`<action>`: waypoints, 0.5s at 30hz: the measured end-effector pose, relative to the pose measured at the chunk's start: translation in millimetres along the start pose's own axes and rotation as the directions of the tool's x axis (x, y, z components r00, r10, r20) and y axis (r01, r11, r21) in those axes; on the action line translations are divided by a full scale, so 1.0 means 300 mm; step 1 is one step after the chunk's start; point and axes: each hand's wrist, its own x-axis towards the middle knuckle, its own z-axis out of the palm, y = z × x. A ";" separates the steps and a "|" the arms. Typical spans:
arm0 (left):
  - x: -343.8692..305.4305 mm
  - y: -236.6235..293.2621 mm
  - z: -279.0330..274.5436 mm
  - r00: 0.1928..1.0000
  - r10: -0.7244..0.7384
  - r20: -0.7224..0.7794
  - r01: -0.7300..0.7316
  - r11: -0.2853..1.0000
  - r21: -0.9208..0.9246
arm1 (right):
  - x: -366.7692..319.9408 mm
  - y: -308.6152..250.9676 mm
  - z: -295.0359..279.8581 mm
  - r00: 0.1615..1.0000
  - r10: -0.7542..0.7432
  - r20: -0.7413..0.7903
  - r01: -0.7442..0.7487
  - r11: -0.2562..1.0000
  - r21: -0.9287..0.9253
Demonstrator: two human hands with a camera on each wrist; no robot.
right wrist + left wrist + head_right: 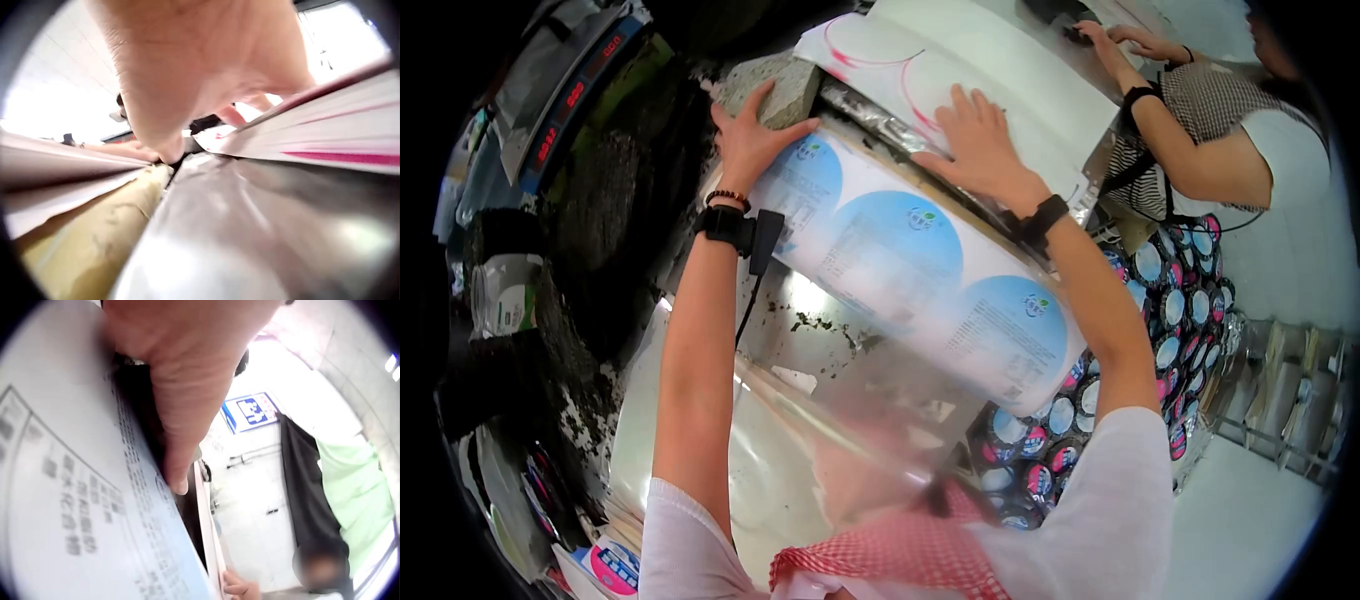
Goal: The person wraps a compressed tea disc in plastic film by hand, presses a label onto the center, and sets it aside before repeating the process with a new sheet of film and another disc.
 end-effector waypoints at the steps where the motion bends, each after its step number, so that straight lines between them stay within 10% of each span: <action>1: -0.002 -0.007 0.003 1.000 -0.011 -0.013 0.011 1.000 -0.016 | 0.021 -0.007 -0.026 0.996 0.027 0.085 -0.032 0.998 0.060; 4: 0.050 -0.077 0.018 0.986 -0.104 -0.126 0.055 0.937 -0.346 | 0.097 -0.029 -0.111 0.929 0.098 0.356 -0.142 0.985 0.099; 7: 0.101 -0.089 0.029 0.937 -0.321 -0.138 0.190 0.799 -0.571 | 0.075 -0.053 -0.013 0.998 0.019 0.058 -0.019 1.000 0.011; 10: 0.114 -0.076 -0.029 0.864 -0.504 0.015 0.374 0.621 -0.689 | 0.094 -0.053 0.030 0.985 0.010 0.174 -0.017 0.999 0.039; 15: 0.137 -0.100 0.030 0.878 -0.441 -0.186 0.154 0.628 -0.762 | 0.090 -0.058 0.030 0.977 -0.012 0.211 0.007 1.000 0.025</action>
